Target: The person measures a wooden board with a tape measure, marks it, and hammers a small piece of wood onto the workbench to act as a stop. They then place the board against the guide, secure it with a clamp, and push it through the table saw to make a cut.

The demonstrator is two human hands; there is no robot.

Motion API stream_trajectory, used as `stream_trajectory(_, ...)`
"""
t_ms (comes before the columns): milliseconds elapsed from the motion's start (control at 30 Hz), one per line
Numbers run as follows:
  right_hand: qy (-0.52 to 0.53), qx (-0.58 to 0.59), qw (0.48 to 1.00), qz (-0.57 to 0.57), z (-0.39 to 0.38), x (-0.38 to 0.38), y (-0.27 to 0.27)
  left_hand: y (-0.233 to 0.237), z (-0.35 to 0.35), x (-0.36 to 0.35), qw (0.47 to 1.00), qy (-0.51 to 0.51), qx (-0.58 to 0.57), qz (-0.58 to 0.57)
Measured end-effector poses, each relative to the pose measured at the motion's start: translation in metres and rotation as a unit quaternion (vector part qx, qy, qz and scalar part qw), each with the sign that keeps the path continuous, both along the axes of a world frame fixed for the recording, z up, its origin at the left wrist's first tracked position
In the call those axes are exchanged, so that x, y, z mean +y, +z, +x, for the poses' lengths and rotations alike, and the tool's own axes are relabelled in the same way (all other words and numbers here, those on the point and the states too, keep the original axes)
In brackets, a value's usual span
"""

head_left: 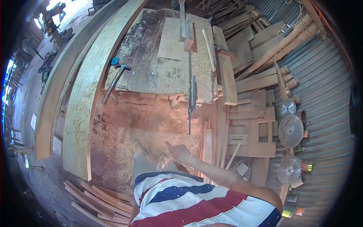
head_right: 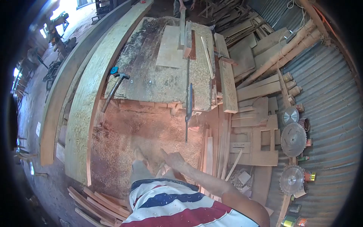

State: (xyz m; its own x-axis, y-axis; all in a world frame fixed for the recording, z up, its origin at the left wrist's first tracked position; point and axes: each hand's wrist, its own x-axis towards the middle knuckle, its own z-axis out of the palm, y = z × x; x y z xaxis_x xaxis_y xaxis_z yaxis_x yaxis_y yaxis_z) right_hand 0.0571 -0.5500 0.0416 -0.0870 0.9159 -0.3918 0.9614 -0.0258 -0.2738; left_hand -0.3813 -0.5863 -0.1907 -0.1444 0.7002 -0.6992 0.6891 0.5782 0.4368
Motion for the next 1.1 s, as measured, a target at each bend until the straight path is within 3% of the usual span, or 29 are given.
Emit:
stream_trajectory(167,0.094,0.020,0.994,0.054,-0.050,0.006,-0.042,-0.005,-0.029,-0.048,0.998,0.040,-0.023,0.036)
stream_trajectory(200,0.039,0.114,0.990,0.066,-0.058,0.002,-0.066,-0.006,-0.047,-0.077,0.997,0.071,-0.006,0.035)
stream_trajectory(267,0.068,0.116,0.990,-0.031,-0.080,0.022,-0.052,0.005,-0.068,-0.141,0.987,0.149,0.051,0.007)
stream_trajectory(300,0.139,0.008,0.987,-0.083,-0.112,0.042,-0.005,0.018,-0.071,-0.176,0.976,0.202,0.078,-0.020)
stream_trajectory(467,0.343,-0.026,0.930,-0.134,-0.172,0.059,0.010,0.029,-0.057,-0.254,0.906,0.389,0.125,-0.112)
stream_trajectory(567,0.419,0.025,0.896,-0.144,-0.263,0.047,-0.018,0.051,-0.115,-0.283,0.871,0.447,0.060,-0.193)
stream_trajectory(667,0.433,0.033,0.886,-0.164,-0.329,0.056,-0.028,-0.013,-0.172,-0.333,0.886,0.422,0.070,-0.180)
stream_trajectory(700,0.367,0.037,0.903,-0.220,-0.359,0.064,-0.021,-0.058,-0.192,-0.354,0.878,0.429,0.132,-0.168)
stream_trajectory(733,0.292,0.033,0.914,-0.279,-0.377,0.069,-0.012,-0.053,-0.230,-0.339,0.859,0.456,0.143,-0.183)
stream_trajectory(800,0.220,0.079,0.932,-0.276,-0.371,0.073,-0.047,-0.029,-0.309,-0.301,0.817,0.511,0.167,-0.209)
stream_trajectory(867,0.129,0.046,0.943,-0.304,-0.356,0.069,-0.076,-0.082,-0.393,-0.294,0.774,0.575,0.167,-0.205)
stream_trajectory(900,0.137,0.035,0.941,-0.307,-0.330,0.066,-0.100,-0.107,-0.436,-0.283,0.765,0.581,0.204,-0.190)
stream_trajectory(933,0.068,0.036,0.923,-0.376,-0.350,0.065,-0.093,-0.138,-0.475,-0.280,0.756,0.584,0.240,-0.174)
stream_trajectory(1000,0.023,-0.063,0.880,-0.471,-0.262,0.048,-0.138,-0.257,-0.543,-0.293,0.725,0.525,0.421,-0.146)
stream_trajectory(1033,-0.061,-0.112,0.854,-0.504,-0.281,0.042,-0.131,-0.269,-0.582,-0.282,0.746,0.520,0.398,-0.121)
stream_trajectory(1100,-0.121,-0.157,0.816,-0.542,-0.269,0.031,-0.145,-0.266,-0.658,-0.265,0.771,0.515,0.362,-0.096)
